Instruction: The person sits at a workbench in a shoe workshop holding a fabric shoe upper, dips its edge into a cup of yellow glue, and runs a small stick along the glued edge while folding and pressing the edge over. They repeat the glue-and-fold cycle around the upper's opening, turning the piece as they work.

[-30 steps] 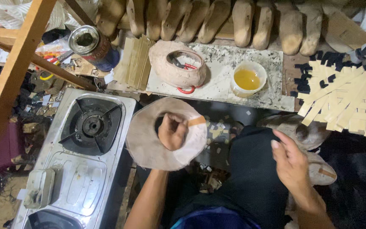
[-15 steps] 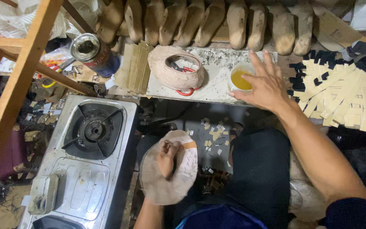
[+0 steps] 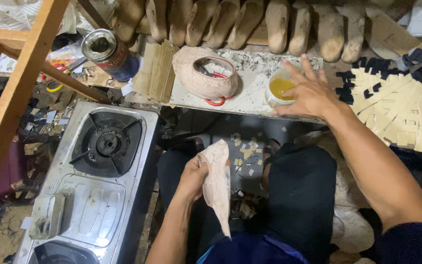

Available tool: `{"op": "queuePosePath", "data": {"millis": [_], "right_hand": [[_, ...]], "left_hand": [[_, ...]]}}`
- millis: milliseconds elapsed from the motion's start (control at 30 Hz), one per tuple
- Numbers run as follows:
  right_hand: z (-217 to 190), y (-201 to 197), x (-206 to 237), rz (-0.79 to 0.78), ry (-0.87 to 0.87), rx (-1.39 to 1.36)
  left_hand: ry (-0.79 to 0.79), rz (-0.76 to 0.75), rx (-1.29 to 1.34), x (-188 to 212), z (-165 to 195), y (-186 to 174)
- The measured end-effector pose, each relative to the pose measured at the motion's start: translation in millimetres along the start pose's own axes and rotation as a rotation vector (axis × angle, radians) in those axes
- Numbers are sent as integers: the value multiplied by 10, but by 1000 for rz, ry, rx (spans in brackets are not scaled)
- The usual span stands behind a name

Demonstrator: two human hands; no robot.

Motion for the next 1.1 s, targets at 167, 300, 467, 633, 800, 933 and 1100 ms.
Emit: {"op": "queuePosePath", "data": {"millis": [167, 300, 467, 633, 800, 933, 1100], "right_hand": [[218, -33, 201, 108, 84, 16], [14, 30, 460, 112, -40, -390], [-749, 374, 977, 181, -428, -555], [-968, 570, 1126, 252, -623, -315], [-866, 524, 1131, 295, -571, -224], [-846, 452, 1160, 348, -620, -291], [-866, 450, 1144, 338, -618, -265]], "left_hand": [[4, -27, 72, 112, 71, -78], [0, -46, 2, 38, 157, 133], [27, -92, 0, 84, 388, 427], [-10, -136, 31, 121, 442, 561], [33, -222, 18, 34, 266, 537], [-6, -241, 108, -14, 77, 504], [57, -255, 99, -55, 36, 507]]}}
Point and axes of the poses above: each hand's wrist, its own x-axis away from the middle knuckle, its own y-axis out of the palm, z = x × y, the point moved 4 cm from there along -x, towards the middle knuckle, and after that the axes turned 9 degrees about -x, right-handed, at the moved point
